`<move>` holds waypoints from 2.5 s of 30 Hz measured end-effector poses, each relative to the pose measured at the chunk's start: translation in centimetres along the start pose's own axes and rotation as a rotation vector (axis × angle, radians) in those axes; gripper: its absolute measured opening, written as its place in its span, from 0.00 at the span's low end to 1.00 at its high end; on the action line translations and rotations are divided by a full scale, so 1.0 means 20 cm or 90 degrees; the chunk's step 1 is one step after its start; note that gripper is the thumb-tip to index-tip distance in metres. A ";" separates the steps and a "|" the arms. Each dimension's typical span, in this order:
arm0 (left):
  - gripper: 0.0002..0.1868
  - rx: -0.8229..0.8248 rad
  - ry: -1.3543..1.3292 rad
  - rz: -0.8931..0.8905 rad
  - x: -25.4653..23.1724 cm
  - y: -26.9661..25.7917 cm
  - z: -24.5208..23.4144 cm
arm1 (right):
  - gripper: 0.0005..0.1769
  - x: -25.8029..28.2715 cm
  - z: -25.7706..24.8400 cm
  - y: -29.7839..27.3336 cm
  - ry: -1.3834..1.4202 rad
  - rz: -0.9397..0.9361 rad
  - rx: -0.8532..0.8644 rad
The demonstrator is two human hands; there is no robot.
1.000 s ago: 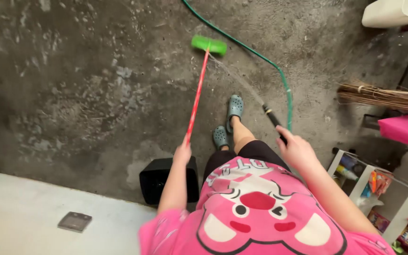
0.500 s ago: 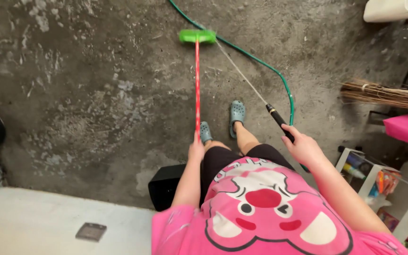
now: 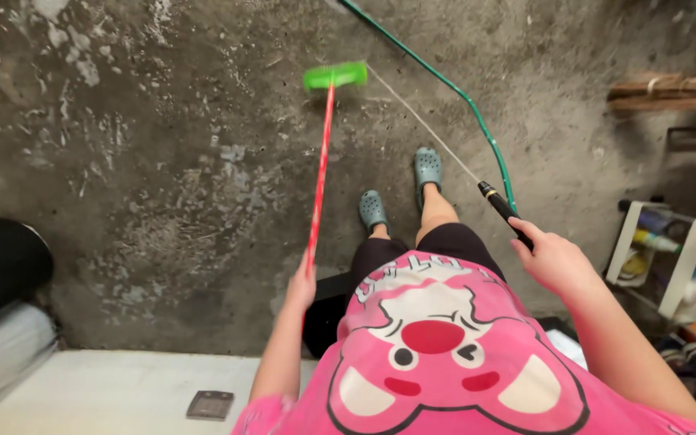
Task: The person is scrubbing the floor with a brush and spraying it with water.
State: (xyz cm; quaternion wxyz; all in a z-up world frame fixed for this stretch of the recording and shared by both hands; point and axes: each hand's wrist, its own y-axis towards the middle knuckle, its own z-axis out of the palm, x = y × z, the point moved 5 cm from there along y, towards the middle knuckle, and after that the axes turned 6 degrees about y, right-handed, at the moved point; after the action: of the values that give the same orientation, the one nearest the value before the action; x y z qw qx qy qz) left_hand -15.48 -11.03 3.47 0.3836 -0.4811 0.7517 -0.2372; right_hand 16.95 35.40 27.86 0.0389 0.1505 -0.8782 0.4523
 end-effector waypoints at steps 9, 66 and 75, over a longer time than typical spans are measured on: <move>0.31 0.212 0.225 -0.097 0.61 -0.53 0.21 | 0.27 -0.12 0.41 -0.28 0.006 0.060 -0.004; 0.37 0.145 -0.331 -0.100 -0.48 1.20 -0.13 | 0.27 0.43 0.36 0.04 0.132 -0.006 -0.054; 0.34 0.163 -0.408 -0.043 0.01 0.08 -0.13 | 0.27 0.64 0.26 0.04 0.073 -0.078 -0.055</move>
State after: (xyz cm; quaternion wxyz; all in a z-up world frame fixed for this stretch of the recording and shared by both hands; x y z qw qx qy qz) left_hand -18.55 -10.61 3.74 0.6491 -0.5038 0.5412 -0.1789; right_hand 4.84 28.79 26.81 0.1229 0.1757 -0.8826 0.4184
